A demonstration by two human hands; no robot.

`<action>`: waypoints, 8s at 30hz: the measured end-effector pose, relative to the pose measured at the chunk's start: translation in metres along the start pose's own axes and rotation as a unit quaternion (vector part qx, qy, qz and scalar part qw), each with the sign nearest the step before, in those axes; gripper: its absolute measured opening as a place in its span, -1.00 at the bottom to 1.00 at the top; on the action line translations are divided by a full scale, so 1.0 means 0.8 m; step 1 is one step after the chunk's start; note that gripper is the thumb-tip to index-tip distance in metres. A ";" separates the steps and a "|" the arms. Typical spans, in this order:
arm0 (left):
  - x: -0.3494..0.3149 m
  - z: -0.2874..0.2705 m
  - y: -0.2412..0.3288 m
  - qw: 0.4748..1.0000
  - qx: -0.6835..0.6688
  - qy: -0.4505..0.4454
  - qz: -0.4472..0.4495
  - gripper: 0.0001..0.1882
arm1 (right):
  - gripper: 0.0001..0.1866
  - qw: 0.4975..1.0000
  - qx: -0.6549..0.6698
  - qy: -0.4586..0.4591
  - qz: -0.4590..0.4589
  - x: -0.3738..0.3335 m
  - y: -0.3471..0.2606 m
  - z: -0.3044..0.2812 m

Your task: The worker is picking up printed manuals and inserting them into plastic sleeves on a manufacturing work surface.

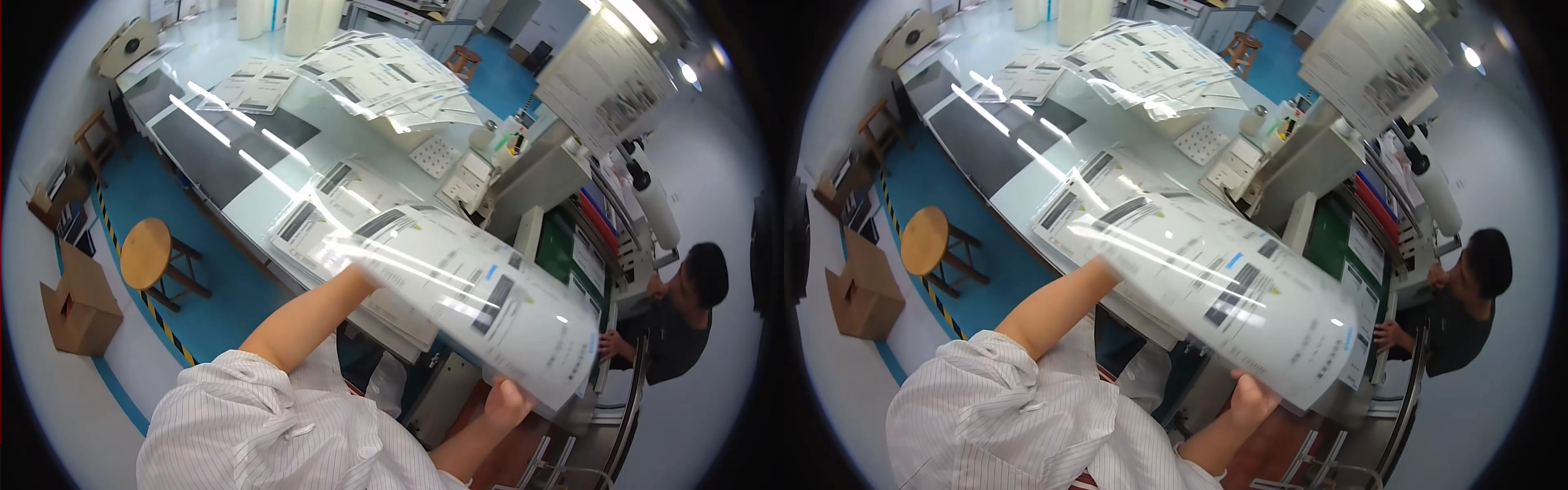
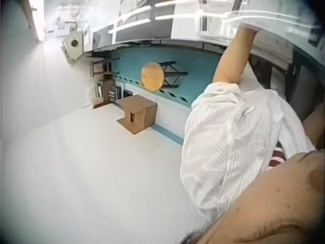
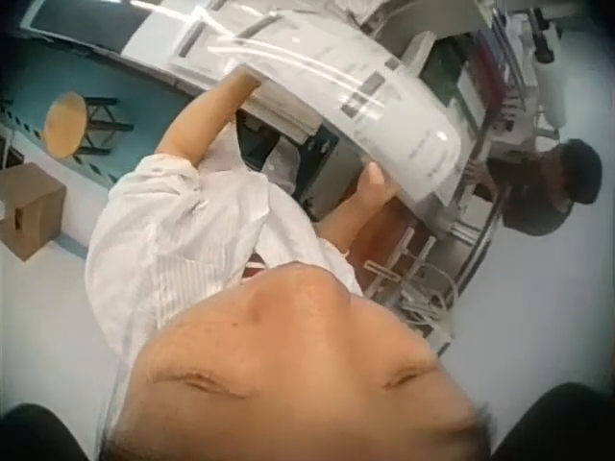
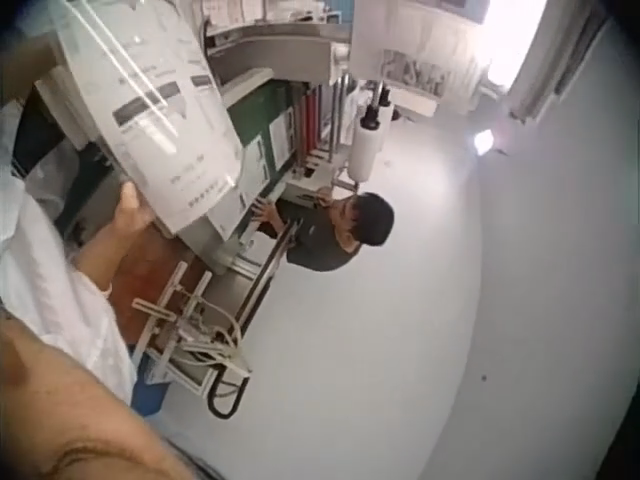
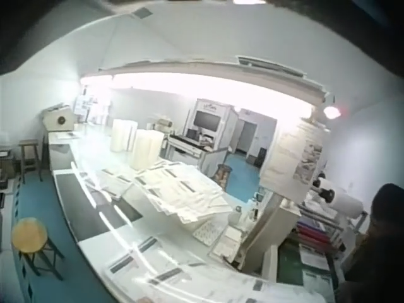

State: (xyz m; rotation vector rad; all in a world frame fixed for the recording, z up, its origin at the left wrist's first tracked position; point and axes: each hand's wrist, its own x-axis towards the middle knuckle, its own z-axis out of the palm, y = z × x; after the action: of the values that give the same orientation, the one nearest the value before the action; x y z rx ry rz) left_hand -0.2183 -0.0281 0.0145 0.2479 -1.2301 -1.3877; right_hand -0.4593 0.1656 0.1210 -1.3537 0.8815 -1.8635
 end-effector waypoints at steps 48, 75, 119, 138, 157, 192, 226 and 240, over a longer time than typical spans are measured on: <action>0.020 -0.263 0.119 0.763 0.549 0.197 -0.279 -0.30 | -0.30 0.914 -0.168 0.076 0.363 0.009 0.215 0.041; 0.113 -0.063 -0.021 0.725 0.674 -0.131 0.056 -0.60 | 0.30 0.849 -0.408 -0.093 0.324 -0.057 0.143 0.056; 0.188 0.016 -0.163 0.811 0.557 -0.175 -0.047 -0.88 | 0.17 0.862 -0.374 -0.092 0.329 -0.068 0.156 0.050; 0.173 0.035 -0.164 0.805 0.547 -0.181 -0.141 -0.89 | -0.63 0.918 -0.026 0.156 0.364 -0.034 0.172 0.043; 0.165 0.012 -0.162 0.786 0.617 -0.020 0.036 -0.70 | -0.72 0.941 -0.202 0.116 0.245 -0.020 0.223 0.035; -0.013 -0.277 0.067 0.809 0.556 0.138 -0.135 -0.47 | -0.12 0.851 -0.363 0.020 0.379 0.009 0.219 0.054; -0.013 -0.233 0.083 0.648 0.752 0.082 -0.087 -0.54 | -0.57 0.539 -0.749 0.114 0.369 0.186 0.138 -0.342; -0.012 -0.229 0.084 0.645 0.752 0.109 -0.087 -0.58 | -0.69 0.452 -0.788 -0.114 0.403 0.205 0.145 -0.355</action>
State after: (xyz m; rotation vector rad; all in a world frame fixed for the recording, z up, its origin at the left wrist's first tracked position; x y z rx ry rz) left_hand -0.0371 -0.0948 -0.0156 1.6539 -1.8927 -0.0715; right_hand -0.7584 0.0057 0.0425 -1.3279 2.6659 0.4093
